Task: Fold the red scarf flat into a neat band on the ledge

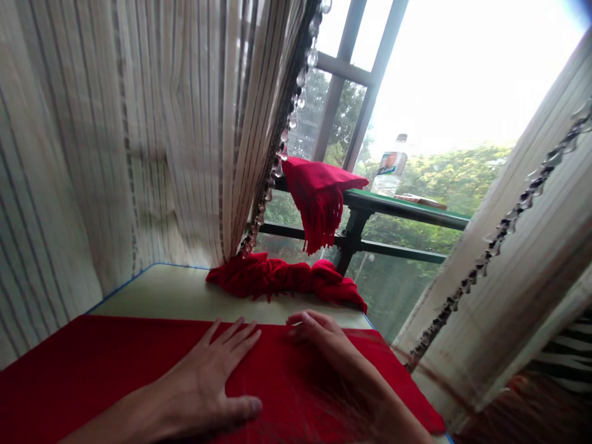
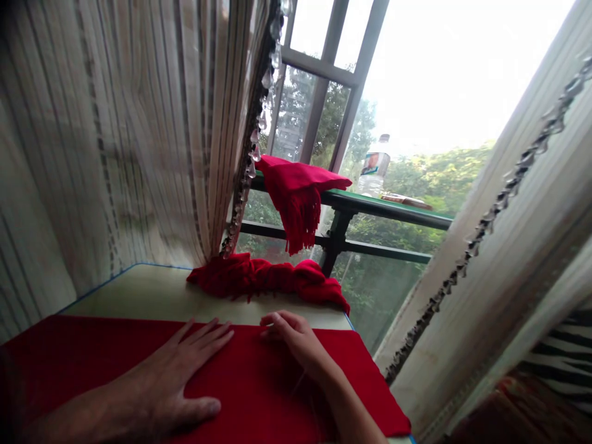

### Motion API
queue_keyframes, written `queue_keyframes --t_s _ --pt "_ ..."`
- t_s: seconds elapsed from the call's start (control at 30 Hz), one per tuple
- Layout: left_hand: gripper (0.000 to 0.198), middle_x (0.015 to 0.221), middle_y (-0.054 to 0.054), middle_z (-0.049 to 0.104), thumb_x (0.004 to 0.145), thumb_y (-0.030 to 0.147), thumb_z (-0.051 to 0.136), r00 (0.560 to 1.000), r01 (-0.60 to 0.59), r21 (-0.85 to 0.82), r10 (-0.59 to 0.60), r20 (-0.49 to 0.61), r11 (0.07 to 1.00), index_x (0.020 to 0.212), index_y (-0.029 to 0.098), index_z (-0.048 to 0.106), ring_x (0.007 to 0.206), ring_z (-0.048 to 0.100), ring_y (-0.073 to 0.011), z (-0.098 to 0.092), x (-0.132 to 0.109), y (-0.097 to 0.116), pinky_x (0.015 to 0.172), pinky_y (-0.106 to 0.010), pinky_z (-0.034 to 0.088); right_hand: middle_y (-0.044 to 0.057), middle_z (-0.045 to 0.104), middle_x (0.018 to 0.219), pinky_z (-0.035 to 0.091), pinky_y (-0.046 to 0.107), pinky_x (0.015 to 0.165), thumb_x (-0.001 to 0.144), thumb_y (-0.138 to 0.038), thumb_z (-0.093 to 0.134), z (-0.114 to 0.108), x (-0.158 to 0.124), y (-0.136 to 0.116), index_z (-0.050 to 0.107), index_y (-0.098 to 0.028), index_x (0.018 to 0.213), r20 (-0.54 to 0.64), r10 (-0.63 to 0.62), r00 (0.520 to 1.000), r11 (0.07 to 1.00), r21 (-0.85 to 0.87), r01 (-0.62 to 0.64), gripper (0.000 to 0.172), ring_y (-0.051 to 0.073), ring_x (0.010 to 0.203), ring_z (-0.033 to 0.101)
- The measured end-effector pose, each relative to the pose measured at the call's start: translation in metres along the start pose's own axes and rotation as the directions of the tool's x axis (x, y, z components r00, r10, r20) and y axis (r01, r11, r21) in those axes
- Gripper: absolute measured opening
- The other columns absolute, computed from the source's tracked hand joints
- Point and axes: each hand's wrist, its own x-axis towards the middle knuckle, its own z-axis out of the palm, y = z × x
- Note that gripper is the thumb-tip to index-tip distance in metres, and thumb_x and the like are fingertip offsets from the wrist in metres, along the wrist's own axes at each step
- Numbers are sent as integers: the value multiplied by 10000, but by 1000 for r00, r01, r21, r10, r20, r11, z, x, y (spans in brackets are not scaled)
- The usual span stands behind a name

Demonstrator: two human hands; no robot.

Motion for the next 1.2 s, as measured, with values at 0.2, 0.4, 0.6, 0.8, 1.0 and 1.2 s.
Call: queue_keyframes --t_s 0.2,0.4,0.6,0.8,1.0,1.2 --pt "996 1683 -55 199 814 848 544 1000 -11 -7 11 0 1000 1606 310 266 1567 145 -365 0 2 -2 1270 -651 51 -2 693 816 570 358 814 844 -622 676 -8 -23 -24 704 -247 828 143 53 988 967 239 -86 376 177 767 684" --pt "991 1682 -61 199 815 828 570 1000 2 -16 -2 2 1000 1604 312 267 1563 164 -370 2 1 -3 1268 -652 72 27 660 702 595 405 740 731 -699 706 1 -51 -52 720 -298 723 580 227 782 918 142 -372 401 234 662 667" --pt "988 1673 -86 218 811 827 579 1000 -8 -12 8 -11 1000 1596 296 301 1556 181 -383 -2 1 2 1264 -656 95 29 637 625 592 514 752 627 -793 715 -5 -55 -56 695 -354 679 518 341 785 910 30 -414 443 297 609 648" --pt "981 1685 -72 200 823 821 567 1000 2 -3 -2 0 1000 1603 298 285 1566 161 -366 -1 -1 1 1270 -646 79 15 638 643 602 489 755 577 -750 788 3 -54 -57 677 -314 665 517 323 793 916 41 -400 458 285 620 674" --pt "985 1692 -79 178 837 840 518 1000 -22 24 22 15 999 1614 291 265 1571 151 -355 0 0 0 1273 -632 81 -13 635 691 547 404 840 749 -624 758 7 -47 -55 603 -244 712 447 257 857 928 133 -347 412 195 671 671" --pt "1004 1687 -98 199 817 815 586 1000 -14 9 14 16 1000 1608 271 291 1571 150 -367 -8 -1 6 1270 -646 69 19 681 882 549 419 913 893 -629 584 7 -26 -39 584 -253 833 127 67 990 990 115 -82 381 216 838 700"
